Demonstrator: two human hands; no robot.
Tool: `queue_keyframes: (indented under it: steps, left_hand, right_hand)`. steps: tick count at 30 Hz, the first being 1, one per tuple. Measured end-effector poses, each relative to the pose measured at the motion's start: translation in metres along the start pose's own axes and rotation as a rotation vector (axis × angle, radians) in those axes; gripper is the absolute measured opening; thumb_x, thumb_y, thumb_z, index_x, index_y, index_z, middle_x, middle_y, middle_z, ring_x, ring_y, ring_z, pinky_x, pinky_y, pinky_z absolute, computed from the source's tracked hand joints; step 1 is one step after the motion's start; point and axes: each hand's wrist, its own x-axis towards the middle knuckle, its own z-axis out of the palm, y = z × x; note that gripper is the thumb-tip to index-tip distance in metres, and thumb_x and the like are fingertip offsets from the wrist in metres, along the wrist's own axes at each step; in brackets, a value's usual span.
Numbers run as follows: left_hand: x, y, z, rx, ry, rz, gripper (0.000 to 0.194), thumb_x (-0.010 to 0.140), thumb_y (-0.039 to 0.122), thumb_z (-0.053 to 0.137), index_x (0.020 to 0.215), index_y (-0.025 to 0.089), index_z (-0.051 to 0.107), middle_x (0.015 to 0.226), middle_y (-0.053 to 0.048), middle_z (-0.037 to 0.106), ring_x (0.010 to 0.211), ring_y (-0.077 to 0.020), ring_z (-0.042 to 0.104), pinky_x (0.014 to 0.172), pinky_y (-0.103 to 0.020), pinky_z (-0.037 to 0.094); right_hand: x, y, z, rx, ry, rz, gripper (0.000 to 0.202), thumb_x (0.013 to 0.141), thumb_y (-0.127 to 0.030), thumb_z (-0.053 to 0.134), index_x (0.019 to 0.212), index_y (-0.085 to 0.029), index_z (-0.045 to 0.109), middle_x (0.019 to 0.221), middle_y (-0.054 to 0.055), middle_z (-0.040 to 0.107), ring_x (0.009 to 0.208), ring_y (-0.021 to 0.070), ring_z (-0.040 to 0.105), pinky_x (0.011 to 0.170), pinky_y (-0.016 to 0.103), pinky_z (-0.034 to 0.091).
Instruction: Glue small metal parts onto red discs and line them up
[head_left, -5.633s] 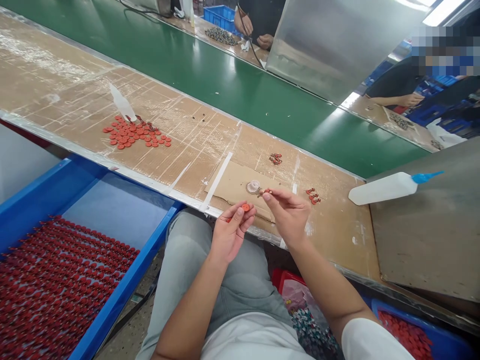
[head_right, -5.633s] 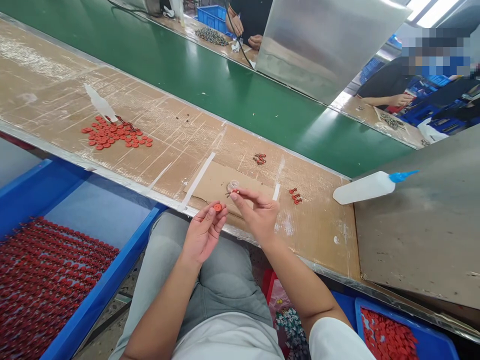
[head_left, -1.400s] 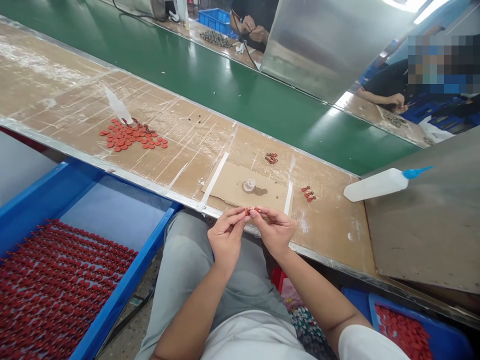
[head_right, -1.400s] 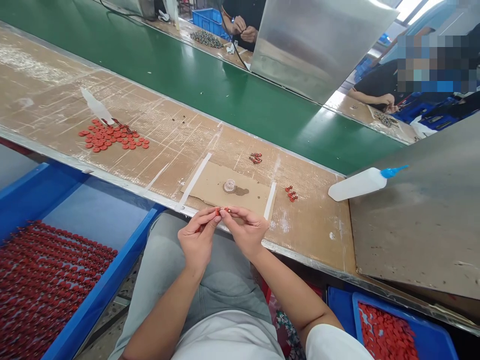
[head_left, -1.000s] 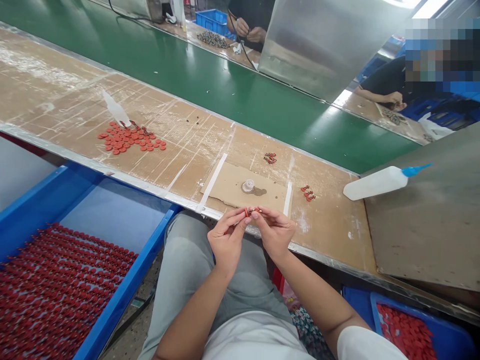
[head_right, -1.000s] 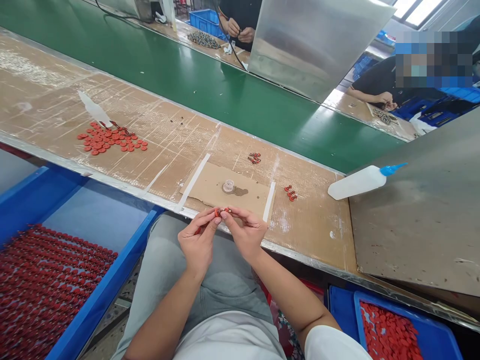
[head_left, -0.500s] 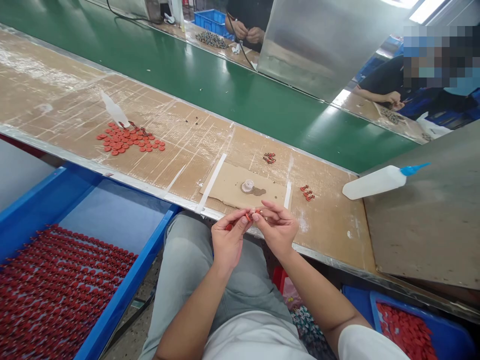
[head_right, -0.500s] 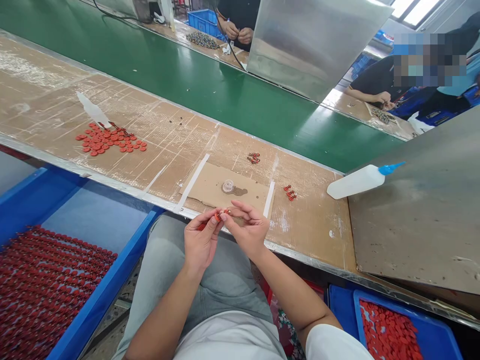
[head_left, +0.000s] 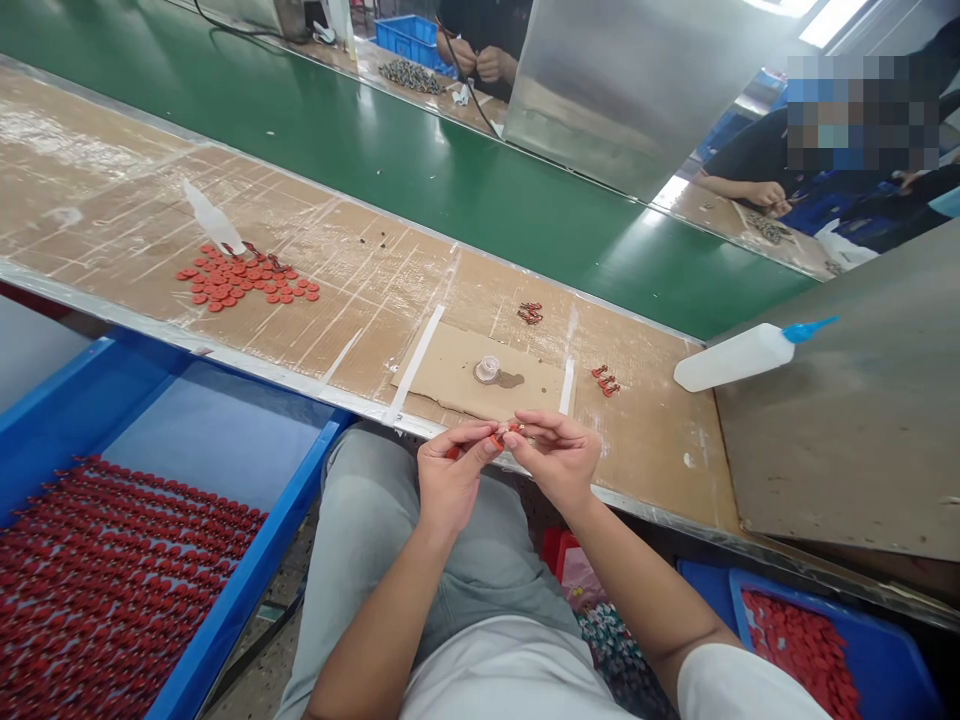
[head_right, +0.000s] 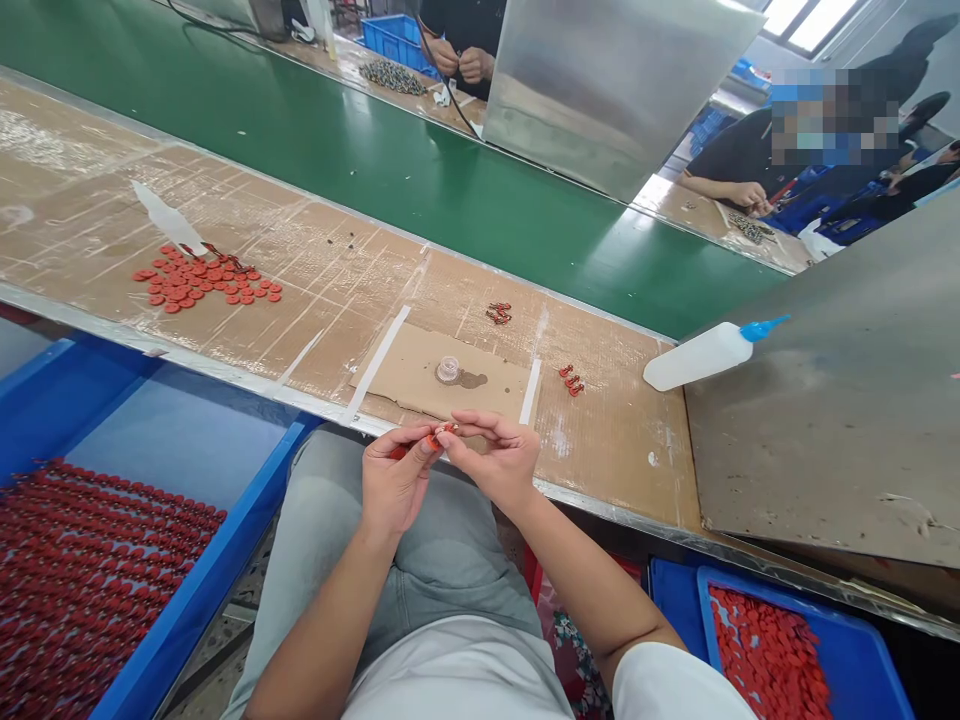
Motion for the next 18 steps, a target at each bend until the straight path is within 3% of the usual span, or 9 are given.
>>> queue_keyframes:
  steps: [4, 8, 10, 13, 18]
  left_hand:
    - [-0.004, -0.002, 0.003, 0.041, -0.018, 0.012, 0.021, 0.060, 0.018, 0.083, 0.079, 0.019, 0.075, 0.087, -0.005, 0.074, 0.085, -0.0173, 0.070, 0.083, -0.032, 0.057]
    - [-0.009, -0.005, 0.007, 0.024, 0.000, -0.090, 0.019, 0.071, 0.024, 0.077, 0.088, 0.016, 0.074, 0.095, -0.008, 0.074, 0.084, -0.0167, 0.071, 0.081, -0.030, 0.057]
    - [-0.008, -0.005, 0.008, -0.029, 0.021, -0.157, 0.020, 0.079, 0.030, 0.068, 0.090, 0.014, 0.073, 0.096, -0.010, 0.074, 0.085, -0.0166, 0.071, 0.081, -0.029, 0.057]
    - [-0.004, -0.002, 0.006, -0.136, 0.021, -0.253, 0.028, 0.087, 0.034, 0.056, 0.094, 0.012, 0.072, 0.101, -0.012, 0.073, 0.097, -0.0195, 0.069, 0.088, -0.031, 0.055]
    - [0.006, 0.005, -0.001, -0.241, -0.046, -0.372, 0.037, 0.090, 0.037, 0.047, 0.104, 0.009, 0.068, 0.115, -0.016, 0.069, 0.117, -0.0262, 0.059, 0.102, -0.037, 0.047]
  right_hand:
    - [-0.003, 0.002, -0.007, 0.106, 0.020, 0.070, 0.020, 0.065, -0.023, 0.081, 0.084, -0.022, 0.072, 0.077, 0.003, 0.076, 0.069, 0.0188, 0.073, 0.065, 0.028, 0.062]
    - [-0.006, 0.006, -0.026, 0.104, 0.075, 0.095, 0.020, 0.070, -0.029, 0.078, 0.087, -0.021, 0.070, 0.076, 0.003, 0.076, 0.070, 0.0202, 0.073, 0.067, 0.032, 0.062]
    - [-0.004, 0.008, -0.042, -0.061, 0.185, 0.043, 0.022, 0.070, -0.031, 0.078, 0.087, -0.020, 0.070, 0.078, 0.004, 0.076, 0.069, 0.0199, 0.073, 0.068, 0.032, 0.061]
    - [0.003, 0.014, -0.077, -0.526, 0.352, -0.090, 0.025, 0.070, -0.033, 0.077, 0.090, -0.019, 0.071, 0.083, 0.005, 0.075, 0.073, 0.0193, 0.072, 0.074, 0.033, 0.059]
    - [0.021, 0.040, -0.145, -1.128, 0.422, -0.065, 0.033, 0.078, -0.043, 0.066, 0.100, -0.018, 0.070, 0.083, 0.006, 0.076, 0.077, 0.0217, 0.072, 0.076, 0.035, 0.055]
